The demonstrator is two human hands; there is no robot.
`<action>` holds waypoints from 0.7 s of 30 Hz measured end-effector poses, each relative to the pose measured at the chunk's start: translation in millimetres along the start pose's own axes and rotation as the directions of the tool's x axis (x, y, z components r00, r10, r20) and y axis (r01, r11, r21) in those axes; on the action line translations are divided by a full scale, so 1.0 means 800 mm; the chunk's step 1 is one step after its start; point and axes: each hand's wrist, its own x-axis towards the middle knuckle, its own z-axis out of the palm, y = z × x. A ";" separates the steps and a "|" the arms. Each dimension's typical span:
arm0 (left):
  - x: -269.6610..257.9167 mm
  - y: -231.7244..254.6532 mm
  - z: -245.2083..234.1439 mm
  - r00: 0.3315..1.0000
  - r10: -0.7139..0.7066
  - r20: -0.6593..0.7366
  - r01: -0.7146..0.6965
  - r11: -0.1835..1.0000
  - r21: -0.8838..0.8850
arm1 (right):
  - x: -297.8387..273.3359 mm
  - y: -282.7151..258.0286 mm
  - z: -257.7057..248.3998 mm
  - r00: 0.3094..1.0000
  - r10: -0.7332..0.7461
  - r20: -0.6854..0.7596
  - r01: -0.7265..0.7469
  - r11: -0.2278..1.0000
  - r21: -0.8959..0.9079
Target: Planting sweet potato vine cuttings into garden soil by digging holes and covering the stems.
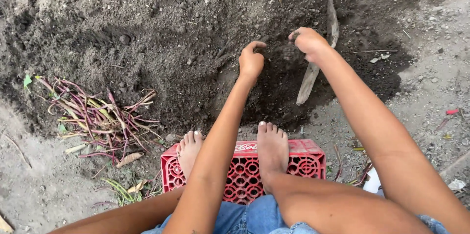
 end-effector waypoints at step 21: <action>-0.011 -0.047 0.007 0.987 -0.080 0.137 0.108 0.970 -0.217 | -0.034 0.028 0.043 0.943 0.226 0.244 -0.305 0.879 0.365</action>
